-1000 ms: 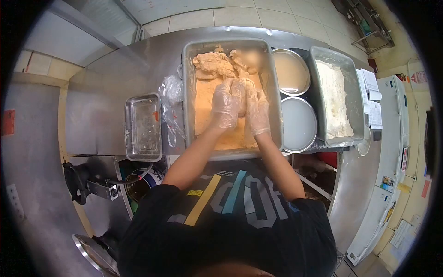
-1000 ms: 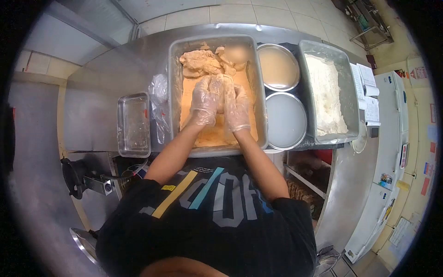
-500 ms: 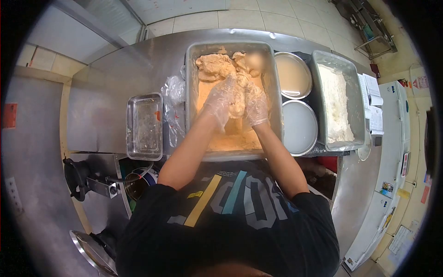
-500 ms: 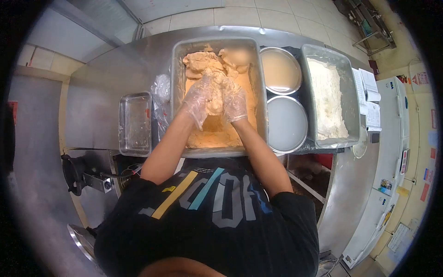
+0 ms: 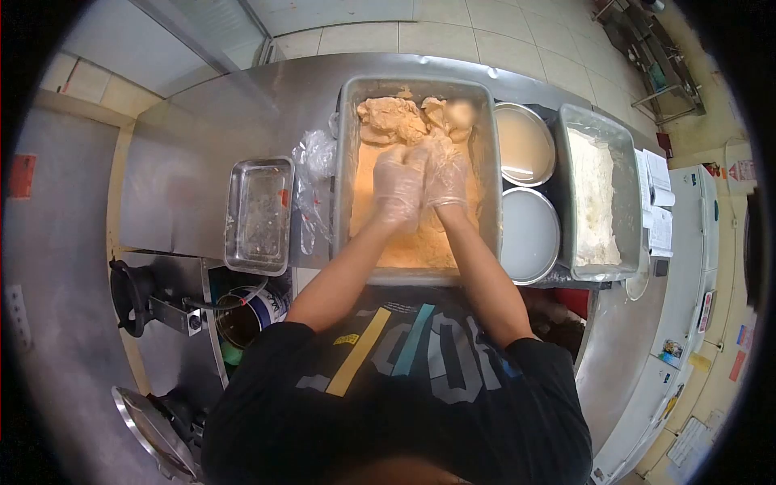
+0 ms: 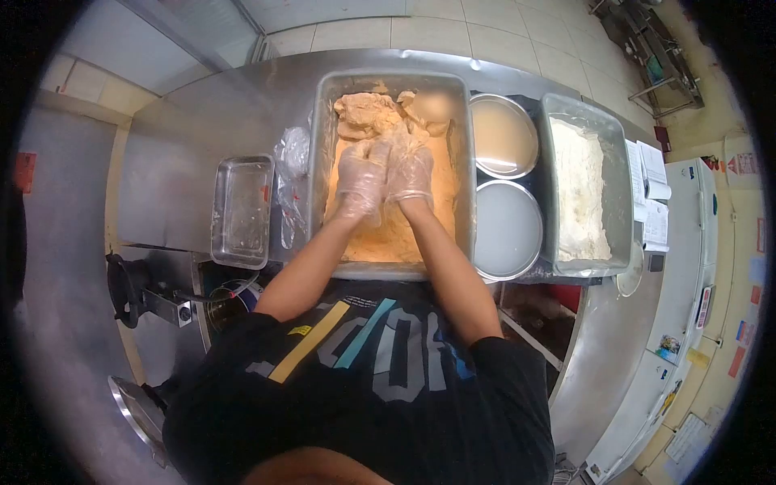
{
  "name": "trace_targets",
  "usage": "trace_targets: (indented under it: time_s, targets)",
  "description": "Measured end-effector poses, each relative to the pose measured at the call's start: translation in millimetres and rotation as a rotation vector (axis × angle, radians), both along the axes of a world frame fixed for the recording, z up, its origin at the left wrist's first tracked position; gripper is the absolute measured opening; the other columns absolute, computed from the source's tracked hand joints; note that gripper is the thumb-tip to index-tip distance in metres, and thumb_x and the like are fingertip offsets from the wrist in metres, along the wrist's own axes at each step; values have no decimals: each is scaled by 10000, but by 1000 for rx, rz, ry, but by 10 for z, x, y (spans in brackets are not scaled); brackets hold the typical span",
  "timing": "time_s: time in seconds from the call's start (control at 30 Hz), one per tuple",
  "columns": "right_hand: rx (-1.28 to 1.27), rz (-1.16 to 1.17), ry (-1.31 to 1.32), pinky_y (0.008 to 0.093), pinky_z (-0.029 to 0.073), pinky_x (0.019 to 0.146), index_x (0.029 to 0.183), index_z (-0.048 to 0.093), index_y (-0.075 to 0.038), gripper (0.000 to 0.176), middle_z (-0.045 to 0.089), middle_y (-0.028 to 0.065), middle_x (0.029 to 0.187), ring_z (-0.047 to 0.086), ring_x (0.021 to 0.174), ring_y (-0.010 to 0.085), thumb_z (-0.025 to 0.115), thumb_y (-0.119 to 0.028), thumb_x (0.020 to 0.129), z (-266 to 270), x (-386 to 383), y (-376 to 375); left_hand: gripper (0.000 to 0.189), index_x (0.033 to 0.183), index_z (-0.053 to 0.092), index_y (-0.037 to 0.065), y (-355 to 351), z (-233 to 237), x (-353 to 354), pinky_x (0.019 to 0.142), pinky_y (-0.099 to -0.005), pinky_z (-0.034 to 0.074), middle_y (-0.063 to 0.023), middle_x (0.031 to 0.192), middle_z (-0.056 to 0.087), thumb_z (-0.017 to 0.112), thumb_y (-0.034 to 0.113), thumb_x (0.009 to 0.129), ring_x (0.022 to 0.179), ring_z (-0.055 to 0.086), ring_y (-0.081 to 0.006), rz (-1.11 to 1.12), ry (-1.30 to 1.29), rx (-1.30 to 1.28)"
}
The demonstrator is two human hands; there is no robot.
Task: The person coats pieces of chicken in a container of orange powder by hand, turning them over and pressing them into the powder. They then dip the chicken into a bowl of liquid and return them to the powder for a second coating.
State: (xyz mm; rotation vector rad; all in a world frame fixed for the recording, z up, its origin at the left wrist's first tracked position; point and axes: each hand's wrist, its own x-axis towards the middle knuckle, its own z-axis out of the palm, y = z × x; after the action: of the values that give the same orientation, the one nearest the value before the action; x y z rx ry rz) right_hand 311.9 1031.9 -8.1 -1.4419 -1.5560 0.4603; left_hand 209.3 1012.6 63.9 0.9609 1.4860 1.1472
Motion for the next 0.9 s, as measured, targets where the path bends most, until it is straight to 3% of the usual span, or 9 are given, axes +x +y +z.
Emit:
trace_targets:
  time_s: [0.1, 0.2, 0.3, 0.43, 0.5, 0.67, 0.73, 0.8, 0.9]
  targets:
    - [-54, -81, 236, 476, 508, 763, 1029, 718, 39, 427, 740, 184, 905, 678, 832, 339, 533, -340, 1095, -47, -125, -24, 369, 865, 672, 27, 121, -331, -163, 558, -324, 446, -3, 736, 620, 710, 357, 1026, 602, 499, -125, -67, -177, -49]
    - [-117, -135, 264, 421, 500, 716, 1030, 713, 52, 458, 728, 147, 870, 640, 782, 245, 546, -369, 1098, -155, -156, 40, 474, 957, 695, 11, 136, -305, -242, 641, -360, 482, -19, 809, 645, 679, 480, 1028, 689, 537, -140, -140, -179, -132]
    - [-423, -57, 572, 392, 506, 715, 1141, 692, 69, 473, 721, 156, 931, 619, 802, 196, 530, -374, 1108, 8, -143, -39, 779, 1403, 608, -30, 129, -60, -348, 990, -402, 491, -144, 1300, 670, 585, 647, 1018, 1156, 610, -228, -273, -126, -368]
    - [-232, 53, 490, 403, 523, 729, 1282, 650, 66, 449, 708, 167, 970, 628, 802, 222, 509, -327, 1117, -29, -172, -102, 799, 1436, 618, 12, 158, 175, -346, 1081, -439, 422, -180, 1367, 646, 538, 686, 1014, 1253, 565, -281, -215, -88, -657]
    - [-101, 75, 236, 412, 535, 748, 1346, 620, 54, 418, 709, 177, 1000, 646, 822, 258, 500, -271, 1113, -122, -188, -120, 854, 1476, 590, 22, 169, 30, -447, 1151, -452, 383, -196, 1500, 583, 478, 730, 1014, 1374, 519, -318, -353, -137, -541]
    - [-93, 114, -404, 433, 564, 820, 1491, 508, 25, 442, 691, 238, 1138, 678, 934, 347, 470, -136, 1082, -229, 50, -18, 926, 1457, 612, 36, 234, -4, -492, 1177, -498, 364, -173, 1565, 523, 368, 805, 1001, 1431, 477, -318, -405, -7, -624]
    - [-292, 124, 32, 474, 525, 861, 1476, 539, 18, 526, 700, 249, 1174, 675, 990, 395, 511, -324, 1076, -853, 327, 117, 963, 1445, 616, 27, 213, -23, -488, 1163, -476, 385, -185, 1514, 552, 347, 830, 987, 1387, 509, -301, -407, -25, -615]
    - [-411, 74, 101, 481, 523, 880, 1475, 540, 20, 563, 698, 262, 1193, 681, 1018, 398, 533, -373, 1072, -1006, 593, 143, 996, 1433, 617, 9, 144, -259, -484, 1128, -434, 428, -203, 1396, 632, 339, 849, 974, 1288, 585, -278, -332, -82, -542]
    - [-501, -100, 7, 458, 557, 889, 1448, 551, 36, 537, 692, 285, 1178, 698, 1031, 362, 560, -331, 1056, -254, 751, 144, 941, 1419, 629, 10, 116, -403, -590, 1082, -425, 475, -186, 1286, 708, 382, 812, 993, 1206, 647, -264, -234, -74, -474]
